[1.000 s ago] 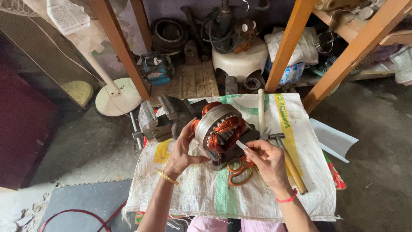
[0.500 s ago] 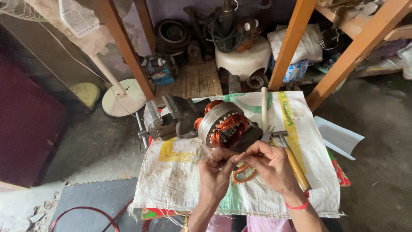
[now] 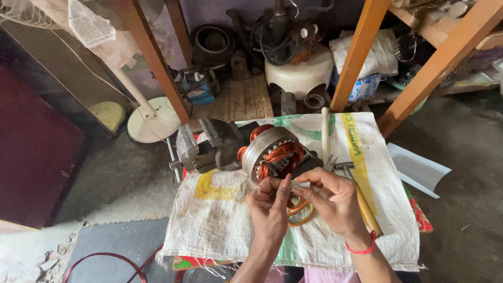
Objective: The person winds copper wire around a motor stator held in a bench vise. They use a wooden stick to press the wire into the slots and occasionally use scissors to trim the wire. The person continues winding and adjusting the coil throughout the clip.
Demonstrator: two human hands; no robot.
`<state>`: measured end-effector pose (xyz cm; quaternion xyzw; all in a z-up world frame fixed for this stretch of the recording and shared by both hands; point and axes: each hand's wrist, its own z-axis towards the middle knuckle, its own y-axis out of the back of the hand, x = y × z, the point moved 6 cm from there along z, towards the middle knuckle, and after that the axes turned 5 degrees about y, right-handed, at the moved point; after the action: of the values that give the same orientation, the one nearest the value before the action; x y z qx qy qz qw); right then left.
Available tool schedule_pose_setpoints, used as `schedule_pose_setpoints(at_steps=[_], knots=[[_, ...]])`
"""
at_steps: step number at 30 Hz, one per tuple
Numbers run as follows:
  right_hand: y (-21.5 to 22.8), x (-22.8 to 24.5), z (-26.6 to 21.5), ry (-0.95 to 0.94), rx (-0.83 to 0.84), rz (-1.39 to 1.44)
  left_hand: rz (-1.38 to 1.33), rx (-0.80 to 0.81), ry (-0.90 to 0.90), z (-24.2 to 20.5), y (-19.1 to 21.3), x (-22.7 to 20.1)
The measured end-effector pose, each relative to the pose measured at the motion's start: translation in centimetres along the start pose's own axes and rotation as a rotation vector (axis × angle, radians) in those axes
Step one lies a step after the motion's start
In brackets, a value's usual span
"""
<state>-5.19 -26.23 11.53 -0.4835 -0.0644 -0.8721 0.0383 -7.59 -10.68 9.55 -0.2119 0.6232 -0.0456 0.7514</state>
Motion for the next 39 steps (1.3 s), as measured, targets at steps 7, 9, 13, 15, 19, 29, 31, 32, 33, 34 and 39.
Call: schedule_pose_setpoints(at_steps=[7, 9, 13, 15, 19, 29, 31, 32, 33, 34, 39], knots=[[-0.1, 1.6, 0.3, 0.147, 0.011, -0.121, -0.265, 0.058, 0.085, 0.1, -0.2, 1.4], [-0.4, 2.8, -0.1, 0.254, 0.005, -0.261, -0.239, 0.093, 0.058, 0.3, -0.1, 1.2], [-1.1, 4.5, -0.7, 0.331, -0.012, -0.364, -0.227, 0.142, 0.091, 0.0, 0.0, 1.3], [-1.5, 5.3, -0.7, 0.389, -0.009, -0.43, -0.233, 0.133, 0.102, -0.3, 0.1, 1.4], [-2.1, 6.5, -0.9, 0.513, -0.016, -0.541, -0.289, 0.165, 0.122, -0.8, 0.1, 1.8], [-2.7, 6.5, -0.4, 0.584, 0.146, -0.556, 0.118, 0.184, 0.07, -0.8, 0.4, -0.4], [-2.5, 6.3, -0.4, 0.607, 0.184, -0.578, 0.236, 0.163, 0.009, -1.1, 0.4, -1.5], [-2.4, 6.3, -0.5, 0.62, 0.204, -0.589, 0.26, 0.147, -0.042, -1.2, 0.4, -2.2], [-2.2, 6.2, -0.5, 0.61, 0.207, -0.599, 0.284, 0.128, -0.095, -1.3, 0.5, -2.9], [-2.0, 6.1, -0.4, 0.6, 0.211, -0.609, 0.308, 0.11, -0.085, -1.1, 0.7, -3.2], [-1.8, 5.8, -0.8, 0.582, 0.238, -0.611, 0.441, 0.24, -0.29, -1.1, 0.4, -4.7]])
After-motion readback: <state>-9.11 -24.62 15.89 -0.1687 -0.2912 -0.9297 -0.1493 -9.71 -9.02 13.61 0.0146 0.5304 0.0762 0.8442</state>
